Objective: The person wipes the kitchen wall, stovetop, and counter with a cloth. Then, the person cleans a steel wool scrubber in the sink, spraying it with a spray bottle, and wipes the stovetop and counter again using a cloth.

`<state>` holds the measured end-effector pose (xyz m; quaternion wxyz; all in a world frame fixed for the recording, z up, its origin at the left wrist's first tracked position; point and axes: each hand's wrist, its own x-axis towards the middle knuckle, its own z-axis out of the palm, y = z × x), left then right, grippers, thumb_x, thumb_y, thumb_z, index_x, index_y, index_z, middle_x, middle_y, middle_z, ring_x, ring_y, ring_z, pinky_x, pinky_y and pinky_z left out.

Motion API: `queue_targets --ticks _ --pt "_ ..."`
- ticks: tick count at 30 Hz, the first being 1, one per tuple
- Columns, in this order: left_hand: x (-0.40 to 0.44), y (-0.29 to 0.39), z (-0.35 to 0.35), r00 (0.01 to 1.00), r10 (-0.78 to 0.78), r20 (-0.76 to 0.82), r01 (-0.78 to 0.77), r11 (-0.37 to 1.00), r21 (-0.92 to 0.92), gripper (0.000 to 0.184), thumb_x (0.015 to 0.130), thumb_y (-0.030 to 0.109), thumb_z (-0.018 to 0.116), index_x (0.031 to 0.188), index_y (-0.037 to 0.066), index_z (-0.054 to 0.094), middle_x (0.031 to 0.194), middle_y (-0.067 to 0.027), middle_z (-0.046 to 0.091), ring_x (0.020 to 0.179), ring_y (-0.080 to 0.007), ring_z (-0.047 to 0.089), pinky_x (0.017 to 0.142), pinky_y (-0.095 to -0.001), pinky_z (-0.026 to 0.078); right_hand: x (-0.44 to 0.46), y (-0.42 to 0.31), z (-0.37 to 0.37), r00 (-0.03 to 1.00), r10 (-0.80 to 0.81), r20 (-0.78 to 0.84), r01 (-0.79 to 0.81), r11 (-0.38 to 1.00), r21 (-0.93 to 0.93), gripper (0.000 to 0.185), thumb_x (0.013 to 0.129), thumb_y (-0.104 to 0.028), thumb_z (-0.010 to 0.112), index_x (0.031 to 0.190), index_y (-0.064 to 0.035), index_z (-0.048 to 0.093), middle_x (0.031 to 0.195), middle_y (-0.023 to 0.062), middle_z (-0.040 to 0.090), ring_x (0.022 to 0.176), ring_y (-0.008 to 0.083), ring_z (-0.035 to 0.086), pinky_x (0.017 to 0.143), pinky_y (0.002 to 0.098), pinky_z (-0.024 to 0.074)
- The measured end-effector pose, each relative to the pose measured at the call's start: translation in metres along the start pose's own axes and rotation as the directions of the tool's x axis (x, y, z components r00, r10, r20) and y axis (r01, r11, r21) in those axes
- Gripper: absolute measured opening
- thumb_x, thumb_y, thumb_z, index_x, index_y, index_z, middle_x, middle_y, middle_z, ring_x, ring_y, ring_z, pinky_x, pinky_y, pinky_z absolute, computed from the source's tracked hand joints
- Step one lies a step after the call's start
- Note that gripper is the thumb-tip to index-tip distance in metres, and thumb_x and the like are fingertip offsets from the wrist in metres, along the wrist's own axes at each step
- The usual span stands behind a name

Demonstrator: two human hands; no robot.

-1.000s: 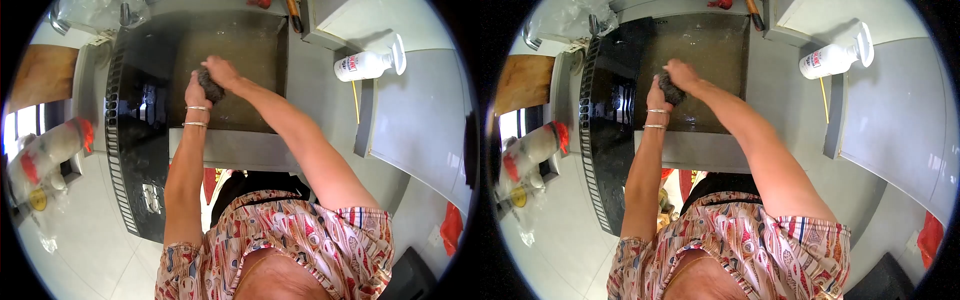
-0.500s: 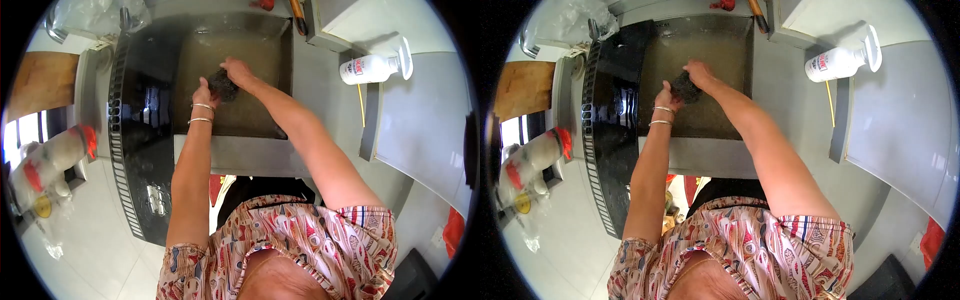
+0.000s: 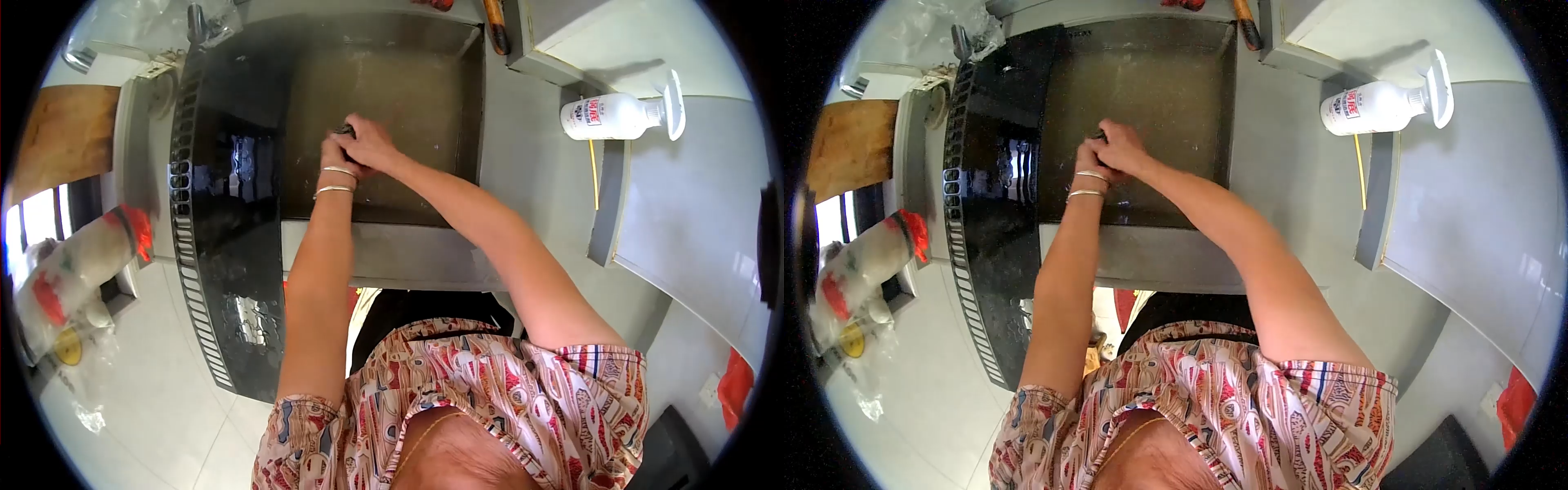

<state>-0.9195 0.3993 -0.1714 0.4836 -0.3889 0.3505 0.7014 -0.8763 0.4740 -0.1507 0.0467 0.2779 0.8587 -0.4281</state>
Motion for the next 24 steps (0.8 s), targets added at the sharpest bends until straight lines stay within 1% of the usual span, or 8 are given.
queue_targets --ticks 3,9,13,15,18,20,21,24 --pt "0.005 0.018 -0.027 0.932 0.283 0.228 -0.324 0.932 0.165 0.027 0.083 0.034 0.044 0.089 0.01 0.056 0.101 -0.0086 0.058 0.095 -0.0256 0.054 0.076 -0.0416 0.046 -0.026 -0.039 -0.017 0.977 -0.204 -0.06 0.212 0.949 0.233 0.039 0.071 -0.039 0.061 0.087 -0.0035 0.058 0.079 0.0194 0.061 0.078 0.0367 0.059 0.07 0.0443 0.045" --pt "-0.001 0.029 -0.024 0.93 0.243 0.275 -0.284 0.951 0.123 0.017 0.082 0.016 0.044 0.089 0.006 0.055 0.099 -0.0089 0.058 0.09 -0.0242 0.055 0.074 -0.0396 0.047 -0.03 -0.069 -0.015 0.805 -0.527 -0.272 0.538 0.842 -0.039 0.033 0.078 -0.037 0.056 0.07 -0.0053 0.054 0.071 0.0119 0.059 0.066 0.0325 0.055 0.056 0.043 0.0415" --pt "-0.02 0.022 -0.002 0.941 0.294 0.167 -0.329 0.911 0.248 0.02 0.082 0.005 0.04 0.096 0.006 0.054 0.098 -0.0095 0.058 0.09 -0.0233 0.056 0.075 -0.0393 0.048 0.017 -0.045 -0.021 0.801 -0.575 -0.166 0.522 0.807 -0.277 0.026 0.081 -0.032 0.052 0.076 -0.006 0.055 0.073 0.0133 0.059 0.068 0.0348 0.055 0.06 0.0444 0.0434" --pt "-0.051 0.016 0.015 0.891 0.415 0.185 -0.453 0.789 0.415 0.028 0.083 0.004 0.037 0.105 0.006 0.054 0.101 -0.0105 0.058 0.093 -0.0215 0.056 0.078 -0.0384 0.048 0.025 -0.024 -0.028 0.948 -0.183 -0.26 0.154 0.98 -0.129 0.019 0.082 -0.025 0.05 0.081 -0.0056 0.054 0.072 0.0138 0.058 0.067 0.0348 0.055 0.061 0.0441 0.0447" --pt "-0.054 0.029 0.018 0.862 0.506 -0.018 -0.475 0.82 0.32 0.028 0.08 -0.001 0.035 0.099 -0.001 0.056 0.097 -0.0131 0.059 0.088 -0.0215 0.057 0.074 -0.0338 0.049 -0.03 -0.046 -0.031 0.893 -0.387 -0.228 0.352 0.918 -0.181 0.018 0.083 -0.021 0.049 0.078 -0.0039 0.053 0.069 0.014 0.057 0.066 0.034 0.056 0.06 0.0433 0.0451" --pt "-0.027 0.043 -0.006 0.877 0.46 0.137 -0.479 0.823 0.305 0.03 0.081 0.0 0.035 0.105 -0.003 0.053 0.101 -0.0139 0.058 0.091 -0.0216 0.056 0.075 -0.0326 0.049 -0.049 -0.057 -0.014 0.783 -0.613 -0.104 0.588 0.785 -0.193 0.014 0.081 -0.019 0.051 0.078 -0.0046 0.053 0.07 0.0129 0.056 0.065 0.0328 0.056 0.059 0.0434 0.045" --pt "-0.031 0.042 -0.005 0.885 0.403 0.235 -0.45 0.87 0.202 0.031 0.082 0.0 0.036 0.107 -0.003 0.053 0.101 -0.014 0.058 0.092 -0.0218 0.056 0.076 -0.033 0.049 -0.05 -0.059 -0.006 0.747 -0.587 -0.311 0.608 0.793 -0.035 0.01 0.077 -0.017 0.052 0.078 -0.008 0.056 0.074 0.0111 0.057 0.063 0.0321 0.056 0.059 0.0419 0.0461" --pt "-0.038 0.027 -0.003 0.873 0.288 0.394 -0.319 0.948 0.013 0.034 0.082 0.002 0.036 0.112 -0.002 0.051 0.102 -0.0141 0.057 0.094 -0.0228 0.055 0.078 -0.0348 0.048 -0.016 -0.055 -0.015 0.706 -0.661 -0.255 0.633 0.75 -0.191 0.01 0.077 -0.017 0.052 0.08 -0.009 0.057 0.075 0.0119 0.057 0.065 0.0315 0.058 0.058 0.0413 0.0465"
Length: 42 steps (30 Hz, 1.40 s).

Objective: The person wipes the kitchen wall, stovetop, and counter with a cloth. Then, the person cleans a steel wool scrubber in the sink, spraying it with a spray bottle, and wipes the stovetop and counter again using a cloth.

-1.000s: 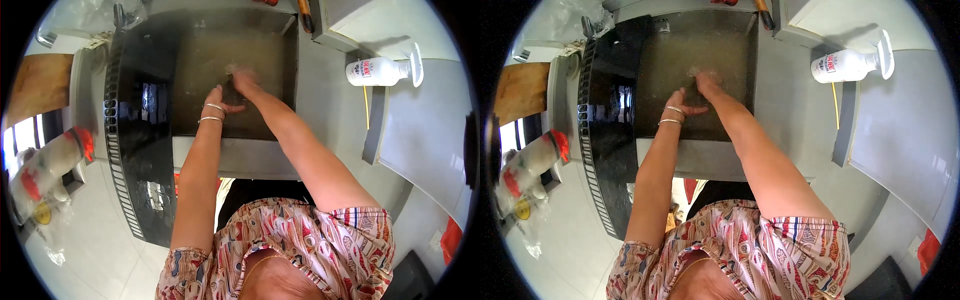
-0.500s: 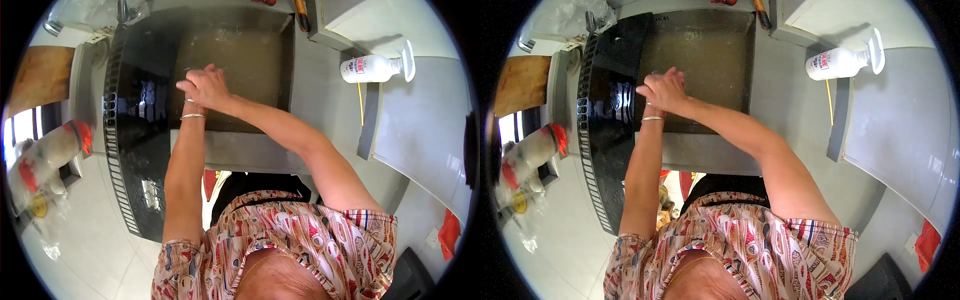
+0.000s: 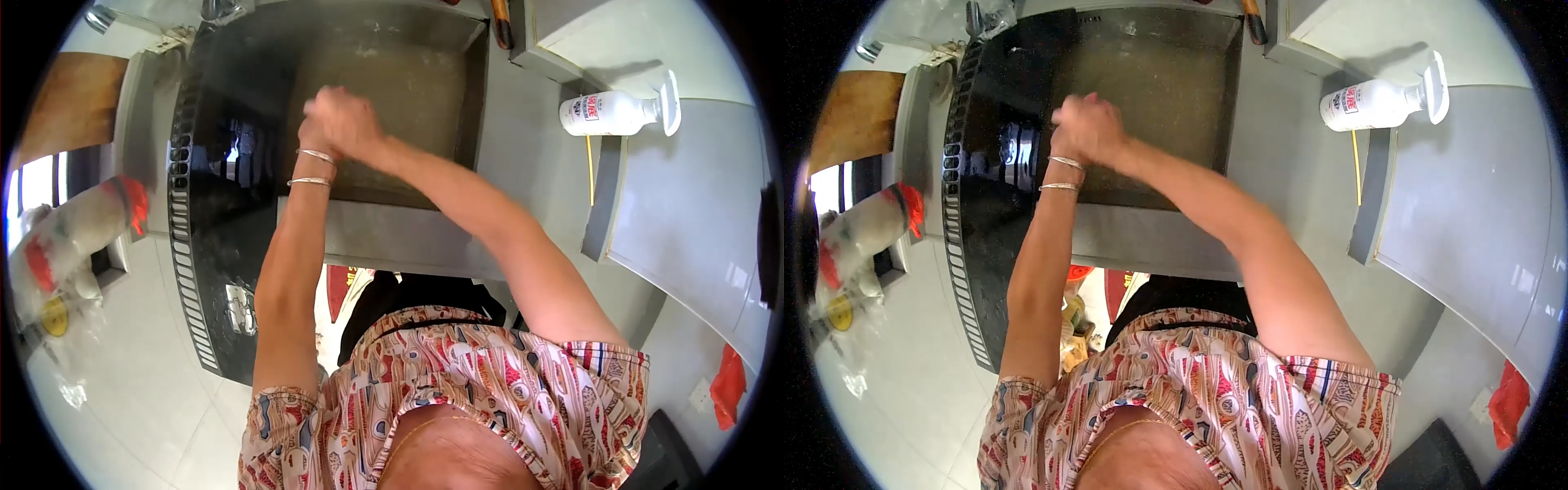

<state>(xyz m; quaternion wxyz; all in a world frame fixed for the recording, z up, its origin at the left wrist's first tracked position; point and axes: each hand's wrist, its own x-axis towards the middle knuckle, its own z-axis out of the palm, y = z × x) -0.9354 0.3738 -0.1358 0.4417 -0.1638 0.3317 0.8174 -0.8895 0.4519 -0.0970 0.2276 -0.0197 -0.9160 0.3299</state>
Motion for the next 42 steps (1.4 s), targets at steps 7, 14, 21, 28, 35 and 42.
queue_targets --ticks 7,14,21,28,35,42 --pt "-0.003 0.01 0.019 0.953 0.23 -0.195 -0.154 0.927 0.341 0.044 0.076 -0.01 0.03 0.113 0.001 0.051 0.105 -0.0157 0.057 0.096 -0.0255 0.056 0.083 -0.0367 0.047 -0.015 0.014 -0.019 0.973 0.198 0.119 -0.194 0.98 -0.042 0.013 0.08 -0.017 0.048 0.087 -0.0139 0.059 0.082 0.0127 0.056 0.072 0.0336 0.059 0.06 0.0447 0.0478" --pt "-0.01 -0.007 0.015 0.972 0.133 -0.193 -0.071 0.952 0.298 0.047 0.079 -0.005 0.038 0.125 0.004 0.041 0.113 -0.0128 0.052 0.1 -0.0245 0.053 0.084 -0.0371 0.045 0.005 0.016 -0.004 0.993 0.009 0.115 -0.005 0.999 -0.036 0.012 0.079 -0.017 0.05 0.083 -0.0128 0.06 0.08 0.0152 0.056 0.069 0.0335 0.059 0.059 0.0447 0.048" --pt "-0.003 0.012 0.01 0.967 0.147 -0.207 -0.098 0.969 0.228 0.046 0.08 -0.008 0.026 0.12 0.005 0.045 0.113 -0.0165 0.053 0.102 -0.0293 0.052 0.085 -0.0385 0.047 -0.029 -0.002 -0.012 0.997 -0.061 0.038 0.061 0.998 0.003 0.008 0.079 -0.017 0.052 0.081 -0.0128 0.058 0.074 0.009 0.053 0.067 0.0264 0.058 0.057 0.0369 0.0479" --pt "-0.022 -0.022 0.03 0.992 0.075 -0.106 -0.036 0.944 0.328 0.048 0.083 0.0 0.038 0.131 0.008 0.033 0.117 -0.0141 0.047 0.105 -0.0271 0.049 0.087 -0.0439 0.042 0.011 0.081 0.003 0.917 0.328 0.226 -0.298 0.941 -0.16 0.02 0.083 -0.025 0.051 0.088 -0.0067 0.057 0.086 0.017 0.057 0.077 0.0366 0.058 0.063 0.0444 0.0471" --pt "-0.005 -0.004 0.012 0.834 -0.118 -0.539 0.286 0.928 0.239 0.052 0.086 0.009 0.041 0.135 0.016 0.024 0.131 -0.0158 0.031 0.117 -0.0415 0.033 0.088 -0.0617 0.03 -0.013 0.135 -0.019 0.785 0.61 0.103 -0.599 0.791 -0.121 0.029 0.087 -0.025 0.046 0.101 -0.0015 0.056 0.104 0.0258 0.053 0.095 0.037 0.054 0.081 0.0453 0.0438" --pt "0.023 -0.037 -0.025 0.766 -0.26 -0.588 0.388 0.916 0.101 0.037 0.086 0.029 0.044 0.119 0.012 0.042 0.129 -0.0155 0.035 0.113 -0.0412 0.036 0.089 -0.064 0.025 -0.058 0.119 0.055 0.854 0.339 0.394 -0.243 0.931 -0.274 0.027 0.076 -0.015 0.053 0.101 -0.0042 0.057 0.101 0.0212 0.055 0.094 0.0367 0.053 0.077 0.0464 0.044"
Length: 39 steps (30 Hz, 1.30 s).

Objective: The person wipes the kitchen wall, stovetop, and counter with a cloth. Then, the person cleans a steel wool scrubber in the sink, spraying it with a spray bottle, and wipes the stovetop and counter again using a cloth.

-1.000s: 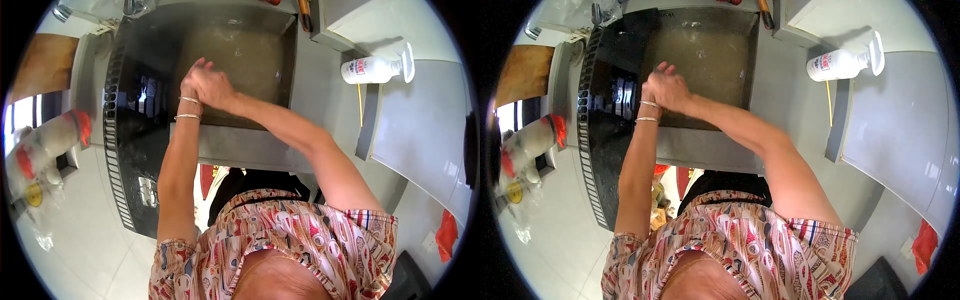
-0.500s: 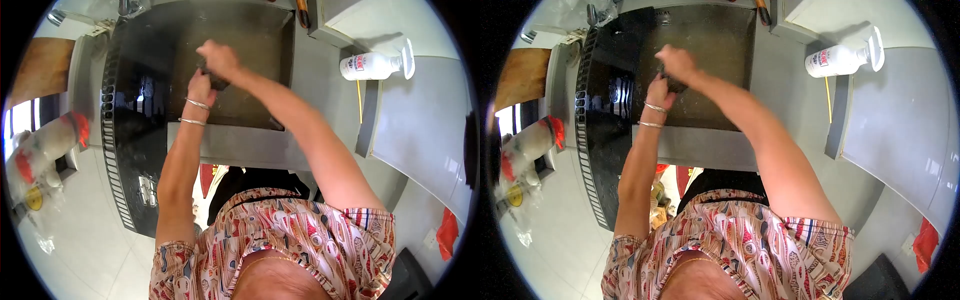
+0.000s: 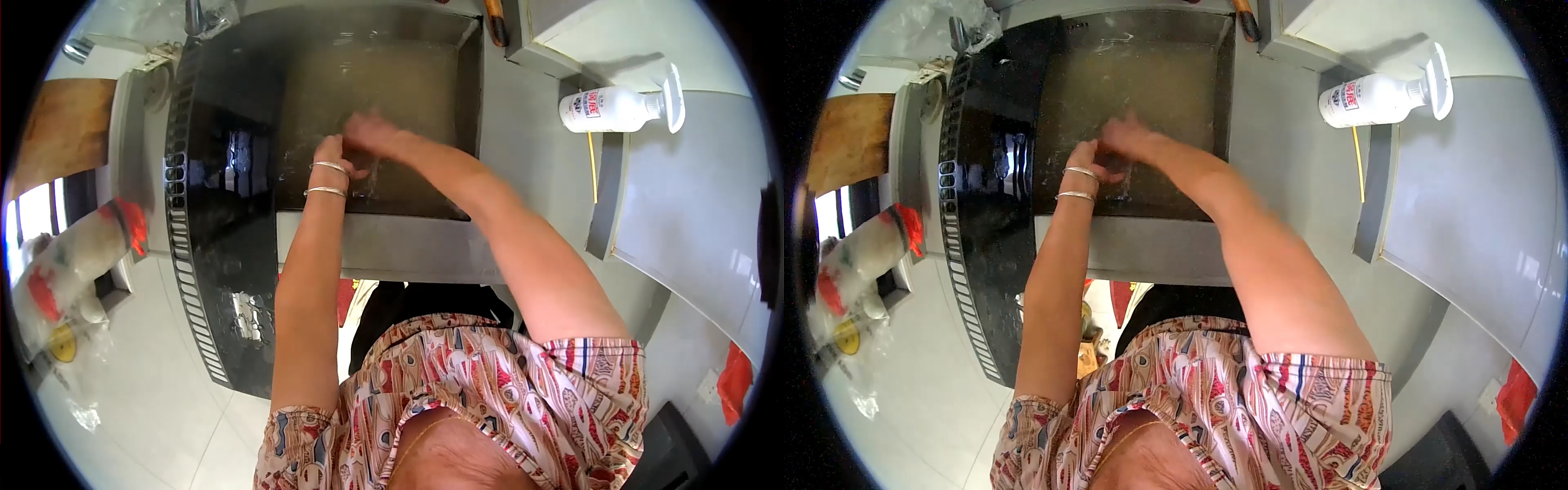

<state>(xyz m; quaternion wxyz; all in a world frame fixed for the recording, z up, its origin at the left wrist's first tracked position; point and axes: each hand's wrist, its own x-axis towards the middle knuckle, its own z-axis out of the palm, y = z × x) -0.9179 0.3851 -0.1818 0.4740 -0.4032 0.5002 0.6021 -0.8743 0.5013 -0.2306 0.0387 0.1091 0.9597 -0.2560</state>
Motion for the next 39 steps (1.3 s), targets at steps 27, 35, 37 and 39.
queue_targets --ticks 27,35,37,39 --pt "-0.105 0.024 -0.022 0.589 0.695 0.412 -0.632 0.714 -0.302 0.025 0.086 0.009 0.053 0.111 0.004 0.054 0.105 -0.0041 0.058 0.097 -0.0163 0.054 0.089 -0.0316 0.042 -0.009 -0.047 -0.157 0.941 -0.188 0.28 -0.304 -0.108 0.947 0.034 0.084 -0.017 0.059 0.112 -0.0023 0.049 0.107 0.0052 0.054 0.1 0.0172 0.052 0.089 0.0337 0.0415" --pt "-0.117 0.021 -0.018 0.633 0.516 0.577 -0.342 0.855 -0.39 0.043 0.088 0.038 0.049 0.115 0.005 0.049 0.11 -0.0104 0.055 0.099 -0.027 0.053 0.088 -0.0475 0.041 -0.037 -0.08 -0.161 0.836 -0.526 -0.157 0.524 0.676 0.518 0.031 0.081 -0.016 0.06 0.109 -0.0033 0.058 0.108 0.0052 0.055 0.099 0.0148 0.053 0.086 0.028 0.0429" --pt "-0.11 0.02 -0.022 0.647 0.558 0.519 -0.318 0.817 -0.482 0.042 0.086 0.029 0.045 0.12 0.004 0.045 0.118 -0.0197 0.049 0.106 -0.037 0.049 0.091 -0.0555 0.038 -0.037 -0.074 -0.172 0.9 -0.431 -0.069 0.348 0.611 0.711 0.03 0.082 -0.017 0.059 0.109 -0.0042 0.058 0.111 0.0062 0.053 0.1 0.0148 0.052 0.086 0.0279 0.0428" --pt "-0.122 0.021 -0.021 0.578 0.541 0.611 -0.24 0.828 -0.506 0.044 0.082 0.025 0.045 0.12 0.004 0.045 0.119 -0.0218 0.047 0.109 -0.0388 0.047 0.093 -0.0566 0.035 -0.032 -0.061 -0.182 0.981 -0.18 0.076 0.009 0.431 0.902 0.031 0.084 -0.02 0.057 0.111 -0.0055 0.057 0.12 0.0092 0.046 0.104 0.0151 0.049 0.088 0.0288 0.0407"
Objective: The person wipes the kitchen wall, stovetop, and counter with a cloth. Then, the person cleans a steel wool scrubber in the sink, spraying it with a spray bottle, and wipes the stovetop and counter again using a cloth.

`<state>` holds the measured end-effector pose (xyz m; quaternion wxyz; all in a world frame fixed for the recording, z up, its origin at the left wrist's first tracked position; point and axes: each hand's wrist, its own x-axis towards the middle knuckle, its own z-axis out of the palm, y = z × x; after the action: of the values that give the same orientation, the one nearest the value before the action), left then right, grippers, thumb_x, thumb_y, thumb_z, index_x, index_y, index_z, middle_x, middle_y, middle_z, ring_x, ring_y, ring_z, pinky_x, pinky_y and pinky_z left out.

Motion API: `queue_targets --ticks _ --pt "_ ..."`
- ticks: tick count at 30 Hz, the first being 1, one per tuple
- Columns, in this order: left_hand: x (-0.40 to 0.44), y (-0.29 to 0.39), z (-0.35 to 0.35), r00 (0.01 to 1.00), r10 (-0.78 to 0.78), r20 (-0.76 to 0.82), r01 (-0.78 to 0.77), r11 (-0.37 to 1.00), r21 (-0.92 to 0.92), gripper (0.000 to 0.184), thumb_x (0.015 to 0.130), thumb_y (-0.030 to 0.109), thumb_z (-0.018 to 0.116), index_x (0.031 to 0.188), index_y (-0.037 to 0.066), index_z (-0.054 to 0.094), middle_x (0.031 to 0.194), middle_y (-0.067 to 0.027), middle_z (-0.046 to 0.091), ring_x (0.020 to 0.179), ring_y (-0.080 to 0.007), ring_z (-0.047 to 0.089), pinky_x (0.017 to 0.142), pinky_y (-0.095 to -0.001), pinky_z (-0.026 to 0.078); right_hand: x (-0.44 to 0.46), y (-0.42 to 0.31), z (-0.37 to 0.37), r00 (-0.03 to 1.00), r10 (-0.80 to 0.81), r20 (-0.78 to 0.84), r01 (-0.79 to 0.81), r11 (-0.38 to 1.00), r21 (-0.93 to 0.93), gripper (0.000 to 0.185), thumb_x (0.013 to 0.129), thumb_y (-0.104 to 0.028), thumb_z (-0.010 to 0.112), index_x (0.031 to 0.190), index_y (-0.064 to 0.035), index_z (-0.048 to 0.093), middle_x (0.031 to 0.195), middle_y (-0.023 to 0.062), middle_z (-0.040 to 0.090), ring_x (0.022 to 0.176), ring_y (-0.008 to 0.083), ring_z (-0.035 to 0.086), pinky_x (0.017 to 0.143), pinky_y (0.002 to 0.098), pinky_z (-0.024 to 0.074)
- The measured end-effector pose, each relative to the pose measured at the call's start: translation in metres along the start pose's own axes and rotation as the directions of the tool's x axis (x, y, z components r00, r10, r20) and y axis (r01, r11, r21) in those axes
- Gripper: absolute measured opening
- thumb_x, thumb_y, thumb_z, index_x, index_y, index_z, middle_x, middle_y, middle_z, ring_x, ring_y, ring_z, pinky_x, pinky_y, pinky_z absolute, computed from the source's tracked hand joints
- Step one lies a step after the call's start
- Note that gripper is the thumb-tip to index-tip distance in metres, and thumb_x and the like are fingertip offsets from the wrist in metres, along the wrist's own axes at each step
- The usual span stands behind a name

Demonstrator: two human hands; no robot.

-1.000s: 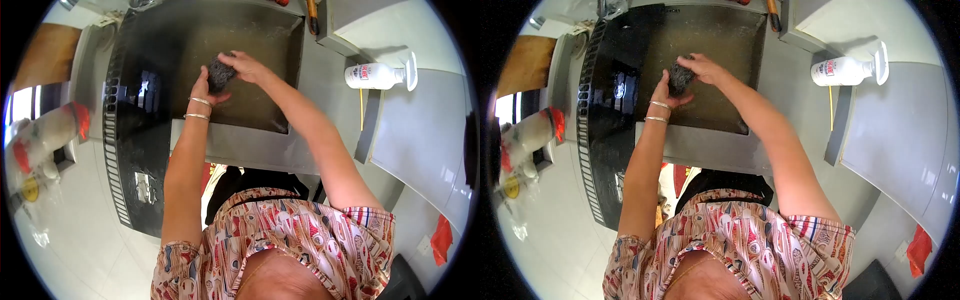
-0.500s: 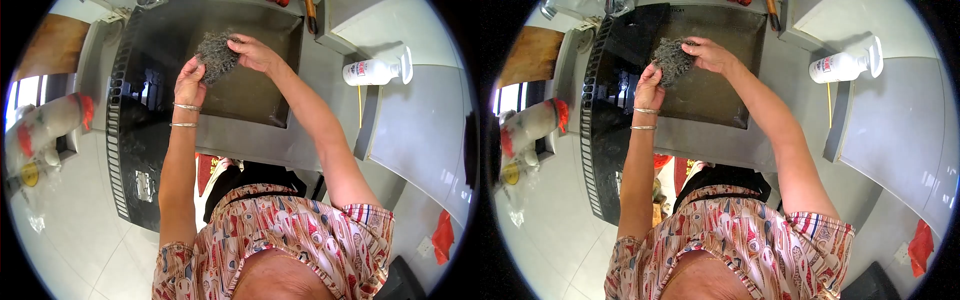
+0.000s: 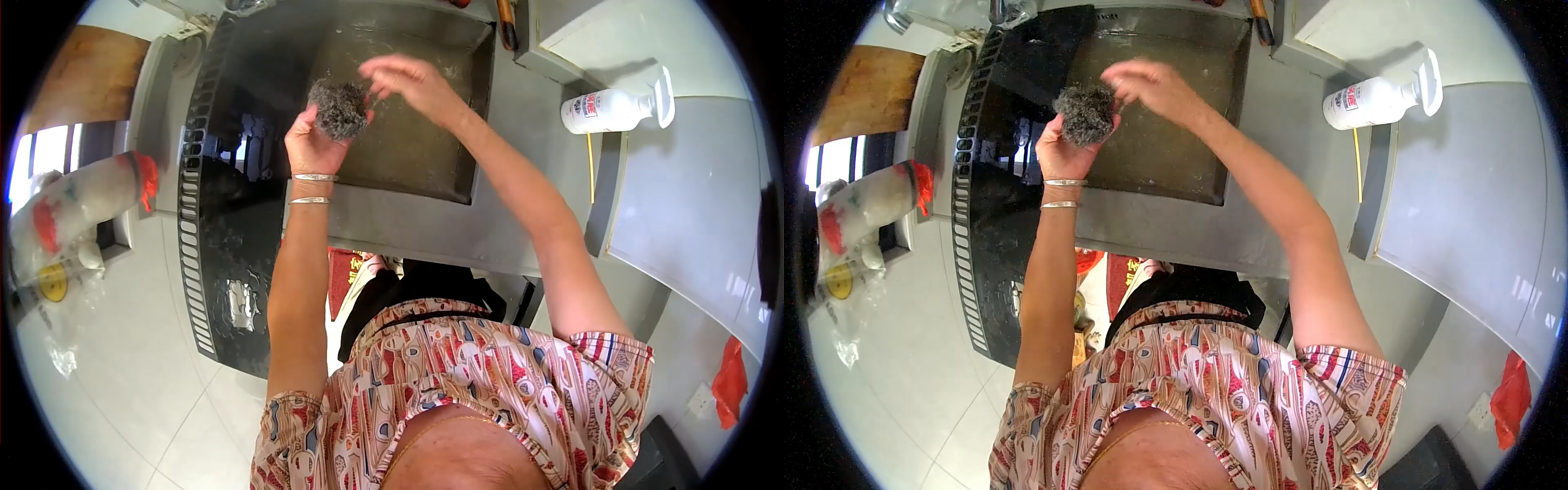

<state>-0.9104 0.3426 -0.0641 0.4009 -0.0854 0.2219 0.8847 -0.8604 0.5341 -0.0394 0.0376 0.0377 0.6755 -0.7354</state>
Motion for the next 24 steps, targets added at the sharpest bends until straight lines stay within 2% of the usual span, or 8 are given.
queue_targets --ticks 1,4,8,14,18,21,23,24 --pt "-0.002 0.001 0.004 0.993 -0.034 0.11 0.042 0.997 -0.071 0.046 0.078 0.02 0.045 0.121 0.003 0.045 0.12 -0.0238 0.046 0.112 -0.0406 0.045 0.095 -0.0577 0.033 0.002 0.003 -0.002 1.0 0.0 -0.001 0.0 1.0 0.001 0.031 0.084 -0.02 0.057 0.111 -0.0055 0.057 0.12 0.0092 0.046 0.104 0.0151 0.049 0.088 0.0288 0.0407" --pt "-0.003 0.0 0.01 0.993 -0.076 0.086 0.084 0.992 -0.099 0.052 0.073 0.018 0.041 0.122 0.002 0.043 0.123 -0.0236 0.044 0.116 -0.0383 0.042 0.097 -0.0587 0.031 0.004 0.011 0.002 0.972 -0.131 -0.195 0.05 0.927 -0.373 0.038 0.084 -0.026 0.057 0.114 -0.0035 0.053 0.115 0.0116 0.049 0.103 0.0167 0.05 0.086 0.0291 0.0416" --pt "0.002 -0.009 0.012 0.991 -0.117 -0.072 0.115 0.993 -0.035 0.048 0.082 0.022 0.035 0.124 -0.001 0.039 0.124 -0.0218 0.043 0.115 -0.0379 0.043 0.097 -0.0593 0.031 0.005 0.012 0.017 0.987 -0.156 -0.034 0.128 0.902 -0.411 0.039 0.084 -0.027 0.058 0.115 -0.0047 0.053 0.112 0.0128 0.05 0.1 0.0174 0.052 0.084 0.0285 0.0428" --pt "-0.001 -0.01 0.011 0.997 -0.03 -0.067 0.03 1.0 -0.002 0.054 0.09 0.045 0.036 0.125 0.003 0.037 0.127 -0.0144 0.042 0.119 -0.0317 0.038 0.099 -0.0549 0.032 0.015 0.022 0.02 0.929 -0.205 -0.308 0.036 0.879 -0.476 0.021 0.081 -0.017 0.059 0.091 0.0 0.052 0.088 0.0043 0.059 0.079 0.0147 0.054 0.069 0.0261 0.0446" --pt "0.007 -0.02 -0.003 0.987 0.057 -0.152 -0.028 0.983 0.183 0.046 0.087 0.034 0.05 0.125 0.009 0.039 0.125 -0.0105 0.044 0.116 -0.0285 0.04 0.095 -0.0503 0.035 0.016 0.032 0.03 0.924 -0.19 -0.332 0.072 0.939 -0.336 0.029 0.08 -0.019 0.06 0.104 -0.0039 0.051 0.092 0.0061 0.057 0.084 0.0144 0.054 0.073 0.0278 0.0443" --pt "0.008 -0.023 0.005 0.963 0.099 -0.252 -0.035 0.969 0.246 0.039 0.086 0.029 0.054 0.118 0.008 0.044 0.116 -0.01 0.05 0.104 -0.0261 0.05 0.085 -0.0477 0.044 0.015 0.02 0.04 0.9 -0.1 -0.425 -0.021 0.962 -0.271 0.04 0.081 -0.026 0.059 0.115 -0.0091 0.048 0.099 0.0099 0.055 0.091 0.0204 0.055 0.079 0.0315 0.0436" --pt "0.01 -0.025 0.012 0.962 0.11 -0.251 -0.02 0.942 0.336 0.038 0.087 0.028 0.054 0.118 0.009 0.044 0.116 -0.0083 0.051 0.104 -0.0247 0.05 0.085 -0.0469 0.043 0.01 0.01 0.048 0.904 -0.232 -0.36 -0.038 0.793 -0.608 0.048 0.081 -0.033 0.056 0.122 -0.0129 0.043 0.109 0.014 0.051 0.098 0.0293 0.053 0.083 0.0349 0.0424" --pt "0.011 -0.025 0.016 0.96 0.126 -0.248 -0.01 0.907 0.421 0.036 0.088 0.027 0.053 0.119 0.01 0.044 0.115 -0.0065 0.052 0.104 -0.0233 0.051 0.086 -0.0462 0.043 0.009 0.005 0.052 0.882 -0.295 -0.368 0.006 0.786 -0.618 0.04 0.082 -0.033 0.054 0.115 -0.0118 0.05 0.103 0.0158 0.054 0.093 0.0332 0.054 0.08 0.0356 0.0439"
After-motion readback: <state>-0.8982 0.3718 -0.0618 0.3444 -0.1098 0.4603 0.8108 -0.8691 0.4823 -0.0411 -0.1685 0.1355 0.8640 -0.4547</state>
